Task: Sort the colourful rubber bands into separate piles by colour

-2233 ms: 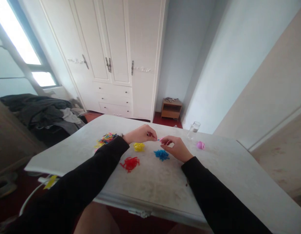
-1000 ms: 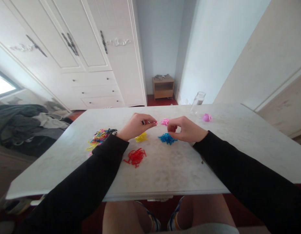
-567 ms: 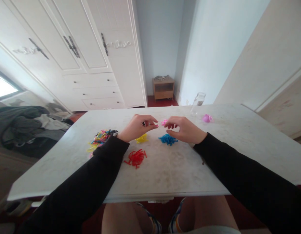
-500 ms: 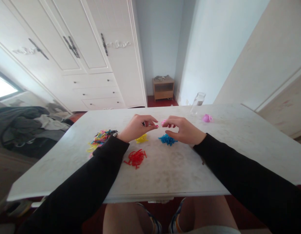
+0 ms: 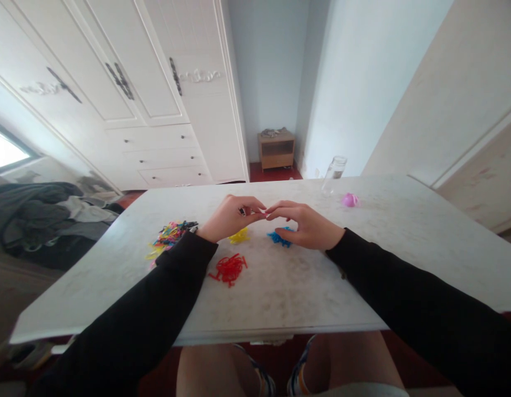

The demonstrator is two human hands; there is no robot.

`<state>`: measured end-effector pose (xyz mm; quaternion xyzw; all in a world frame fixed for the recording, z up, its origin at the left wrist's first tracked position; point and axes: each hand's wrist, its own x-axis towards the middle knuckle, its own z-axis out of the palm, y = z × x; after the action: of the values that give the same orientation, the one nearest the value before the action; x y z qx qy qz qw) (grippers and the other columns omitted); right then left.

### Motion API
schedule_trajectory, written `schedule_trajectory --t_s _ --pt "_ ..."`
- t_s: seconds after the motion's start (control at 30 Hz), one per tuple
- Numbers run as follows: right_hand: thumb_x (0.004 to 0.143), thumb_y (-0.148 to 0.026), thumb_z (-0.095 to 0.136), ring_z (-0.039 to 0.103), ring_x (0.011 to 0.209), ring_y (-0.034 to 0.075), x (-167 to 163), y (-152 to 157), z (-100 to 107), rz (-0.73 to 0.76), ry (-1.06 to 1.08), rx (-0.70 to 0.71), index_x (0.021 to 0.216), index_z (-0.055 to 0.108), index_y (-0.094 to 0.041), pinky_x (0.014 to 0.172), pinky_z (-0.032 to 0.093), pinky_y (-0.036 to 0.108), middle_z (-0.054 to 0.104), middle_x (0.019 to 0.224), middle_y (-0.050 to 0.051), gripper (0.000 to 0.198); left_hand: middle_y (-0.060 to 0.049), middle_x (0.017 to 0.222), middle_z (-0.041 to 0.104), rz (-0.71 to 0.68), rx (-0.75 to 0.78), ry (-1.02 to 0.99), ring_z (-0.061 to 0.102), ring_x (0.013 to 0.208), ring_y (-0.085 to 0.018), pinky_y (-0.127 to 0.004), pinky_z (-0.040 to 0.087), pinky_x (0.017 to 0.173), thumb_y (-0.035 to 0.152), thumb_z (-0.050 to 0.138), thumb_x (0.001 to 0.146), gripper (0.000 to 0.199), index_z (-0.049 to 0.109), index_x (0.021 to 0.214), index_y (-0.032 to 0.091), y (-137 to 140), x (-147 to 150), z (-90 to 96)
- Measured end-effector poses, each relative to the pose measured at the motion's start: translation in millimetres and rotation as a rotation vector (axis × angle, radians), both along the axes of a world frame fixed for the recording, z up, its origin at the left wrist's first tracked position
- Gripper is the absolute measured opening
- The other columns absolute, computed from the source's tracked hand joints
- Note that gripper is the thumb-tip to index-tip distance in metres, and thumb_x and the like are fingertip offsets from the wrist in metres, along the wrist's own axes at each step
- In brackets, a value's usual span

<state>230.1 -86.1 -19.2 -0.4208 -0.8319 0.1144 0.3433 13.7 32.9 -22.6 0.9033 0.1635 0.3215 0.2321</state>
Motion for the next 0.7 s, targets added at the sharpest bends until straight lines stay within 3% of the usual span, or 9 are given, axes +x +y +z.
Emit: schedule_trajectory --t_s 0.7 --pt "0.087 -0.012 0.064 0.069 0.106 0.023 -3.3 -2.8 3.3 -0.002 0.014 0.008 0.116 0.072 -0.021 0.096 0.055 0.040 0.072 0.120 0.010 0.031 -0.002 0.070 0.073 0.001 -0.001 -0.002 0.061 0.061 -0.011 -0.023 0.049 0.062 0.037 0.072 0.091 0.021 0.081 0.089 0.018 0.1 -0.4 1.6"
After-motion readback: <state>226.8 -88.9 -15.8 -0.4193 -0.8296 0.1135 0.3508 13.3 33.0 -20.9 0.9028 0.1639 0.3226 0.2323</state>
